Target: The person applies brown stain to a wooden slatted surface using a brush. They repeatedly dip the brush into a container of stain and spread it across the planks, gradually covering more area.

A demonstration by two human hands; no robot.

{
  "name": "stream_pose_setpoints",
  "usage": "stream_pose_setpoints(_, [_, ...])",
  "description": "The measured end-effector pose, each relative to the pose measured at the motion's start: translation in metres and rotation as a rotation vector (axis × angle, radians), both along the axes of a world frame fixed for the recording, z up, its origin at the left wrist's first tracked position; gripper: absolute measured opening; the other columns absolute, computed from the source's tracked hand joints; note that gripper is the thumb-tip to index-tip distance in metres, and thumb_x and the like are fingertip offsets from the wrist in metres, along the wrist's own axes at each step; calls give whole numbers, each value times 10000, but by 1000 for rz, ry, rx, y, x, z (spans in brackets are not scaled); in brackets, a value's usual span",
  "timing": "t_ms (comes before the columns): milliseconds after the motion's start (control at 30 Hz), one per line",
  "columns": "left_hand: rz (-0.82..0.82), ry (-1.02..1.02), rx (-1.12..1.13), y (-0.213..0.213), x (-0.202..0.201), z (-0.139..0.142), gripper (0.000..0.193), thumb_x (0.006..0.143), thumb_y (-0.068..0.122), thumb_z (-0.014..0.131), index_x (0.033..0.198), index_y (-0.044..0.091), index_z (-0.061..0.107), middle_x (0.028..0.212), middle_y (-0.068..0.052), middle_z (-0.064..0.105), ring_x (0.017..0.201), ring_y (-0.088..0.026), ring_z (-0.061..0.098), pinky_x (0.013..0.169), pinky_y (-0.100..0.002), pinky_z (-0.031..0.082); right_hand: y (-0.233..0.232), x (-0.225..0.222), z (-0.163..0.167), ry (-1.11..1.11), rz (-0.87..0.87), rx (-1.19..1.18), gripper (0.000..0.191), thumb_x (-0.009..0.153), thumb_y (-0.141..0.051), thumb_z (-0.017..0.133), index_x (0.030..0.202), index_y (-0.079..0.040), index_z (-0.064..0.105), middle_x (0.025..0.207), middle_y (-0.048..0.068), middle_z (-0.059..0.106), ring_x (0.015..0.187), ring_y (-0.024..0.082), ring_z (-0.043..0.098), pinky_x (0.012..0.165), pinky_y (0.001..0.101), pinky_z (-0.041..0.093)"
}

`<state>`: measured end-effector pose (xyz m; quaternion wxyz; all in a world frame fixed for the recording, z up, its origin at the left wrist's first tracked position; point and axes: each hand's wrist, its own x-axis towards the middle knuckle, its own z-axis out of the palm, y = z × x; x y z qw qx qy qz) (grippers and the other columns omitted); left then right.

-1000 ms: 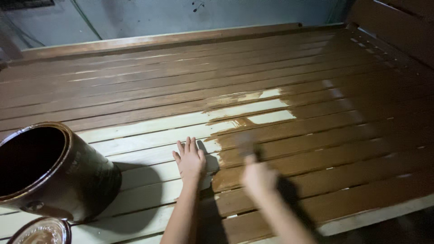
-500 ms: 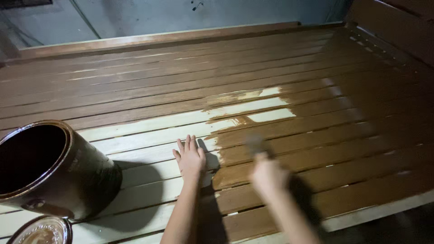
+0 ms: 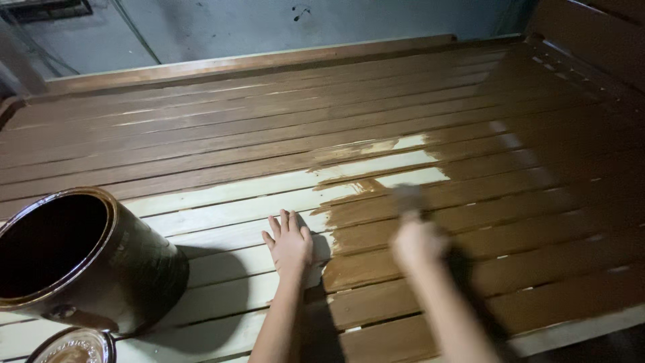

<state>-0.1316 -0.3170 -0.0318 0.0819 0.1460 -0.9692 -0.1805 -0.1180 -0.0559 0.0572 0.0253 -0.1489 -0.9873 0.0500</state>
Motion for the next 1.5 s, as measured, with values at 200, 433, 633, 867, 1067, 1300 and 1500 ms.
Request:
stream_pose_setpoints(200, [-1,-19,-19,-1,-7,3,651,958,368,362,1561,124,334,1683,-70,206,1557,-341,97,1223,-594,68,-57,28,-12,-181,264,-220,295,989,-361,535,1225,-197,602,971,144,771,862,291,765,790,460,625])
stream_pose_setpoints(433, [-1,-69,-31,-3,-13,0,670,952,398,355,1568,139,308,1687,-57,166,1553,-334,79,1231,-581,54,132,-70,26,-44,-180,-125,376,938,-351,628,1267,-173,662,1086,157,739,1007,310,701,854,519,550])
stream_pose_setpoints(633, [13,-20,-45,-1,-22,-1,650,963,368,343,1566,124,330,1682,-50,209,1555,-327,116,1221,-578,79,-38,-43,-9,-29,197,-46,349,924,-321,632,1251,-201,660,1043,124,741,935,290,712,810,485,571])
stream_pose_setpoints(867, [15,2,-56,-4,-21,-2,637,966,356,346,1557,120,347,1675,-42,234,1552,-310,134,1231,-558,81,11,-59,8,-77,171,-197,378,903,-381,678,1222,-180,656,950,69,738,799,237,708,706,428,584])
stream_pose_setpoints(1067, [31,-3,-41,0,-22,-1,639,957,358,356,1548,117,353,1671,-54,230,1540,-312,140,1219,-559,79,100,-94,17,-81,-94,-75,412,997,-267,534,1404,-207,560,911,129,763,829,264,727,743,434,561])
stream_pose_setpoints(1300, [31,8,-36,-2,-19,0,620,968,361,354,1543,132,388,1669,-41,261,1550,-308,168,1235,-559,97,-55,-30,-35,-101,370,-18,440,1005,-255,487,1429,-140,507,785,192,756,694,319,755,616,471,606])
stream_pose_setpoints(1500, [33,-5,-31,0,-24,0,634,955,375,358,1539,130,378,1672,-42,241,1543,-316,154,1228,-563,85,-41,-36,-33,-112,352,-104,286,1009,-294,525,1263,-168,562,717,143,742,616,284,757,539,448,582])
